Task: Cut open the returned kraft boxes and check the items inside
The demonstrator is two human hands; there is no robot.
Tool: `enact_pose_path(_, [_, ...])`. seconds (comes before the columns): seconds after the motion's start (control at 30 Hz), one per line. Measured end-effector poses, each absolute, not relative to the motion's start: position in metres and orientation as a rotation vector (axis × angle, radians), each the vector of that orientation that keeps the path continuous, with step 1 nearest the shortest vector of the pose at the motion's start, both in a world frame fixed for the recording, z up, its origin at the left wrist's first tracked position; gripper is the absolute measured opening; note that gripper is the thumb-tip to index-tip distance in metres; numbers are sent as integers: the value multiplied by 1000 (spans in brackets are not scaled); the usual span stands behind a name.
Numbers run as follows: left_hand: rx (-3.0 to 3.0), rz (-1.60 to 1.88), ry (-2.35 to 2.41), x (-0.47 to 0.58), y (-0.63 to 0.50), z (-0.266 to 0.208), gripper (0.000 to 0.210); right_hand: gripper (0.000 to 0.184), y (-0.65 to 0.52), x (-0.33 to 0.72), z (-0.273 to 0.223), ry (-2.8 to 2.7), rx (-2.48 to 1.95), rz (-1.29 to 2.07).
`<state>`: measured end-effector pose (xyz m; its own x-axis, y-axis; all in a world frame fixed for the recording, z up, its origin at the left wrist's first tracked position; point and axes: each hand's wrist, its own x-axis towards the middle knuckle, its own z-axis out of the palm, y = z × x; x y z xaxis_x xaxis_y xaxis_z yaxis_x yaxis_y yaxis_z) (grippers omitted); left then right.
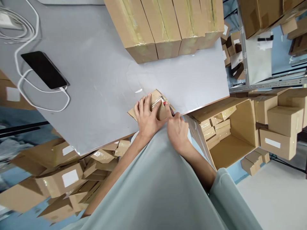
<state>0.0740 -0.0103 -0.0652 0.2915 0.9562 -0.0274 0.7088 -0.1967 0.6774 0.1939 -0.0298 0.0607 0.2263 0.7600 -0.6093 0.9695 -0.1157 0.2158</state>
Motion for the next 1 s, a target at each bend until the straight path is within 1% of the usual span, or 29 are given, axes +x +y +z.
enact_pose_path(0.23, [1959, 611, 1453, 76, -13, -65, 66, 82, -49, 196, 72, 1453, 1850, -424])
enact_pose_path(0.4, [1934, 578, 1423, 76, -10, -61, 68, 83, -47, 191, 89, 1429, 1829, -385])
enact_pose_path(0.5, [1921, 577, 1440, 77, -10, -60, 66, 83, -43, 186, 94, 1454, 1848, -370])
enact_pose_path(0.6, [1914, 602, 1443, 78, -11, -61, 66, 83, -38, 183, 87, 1486, 1876, -364])
enact_pose_path(0.77, [1909, 666, 1412, 77, -12, -62, 74, 82, -30, 173, 63, 1472, 1904, -354])
enact_pose_path(0.9, [1896, 721, 1395, 78, -14, -64, 74, 82, -39, 171, 62, 1452, 1921, -279])
enact_pose_path(1.0, [1898, 741, 1363, 78, -13, -65, 73, 82, -57, 189, 64, 1329, 1929, -292])
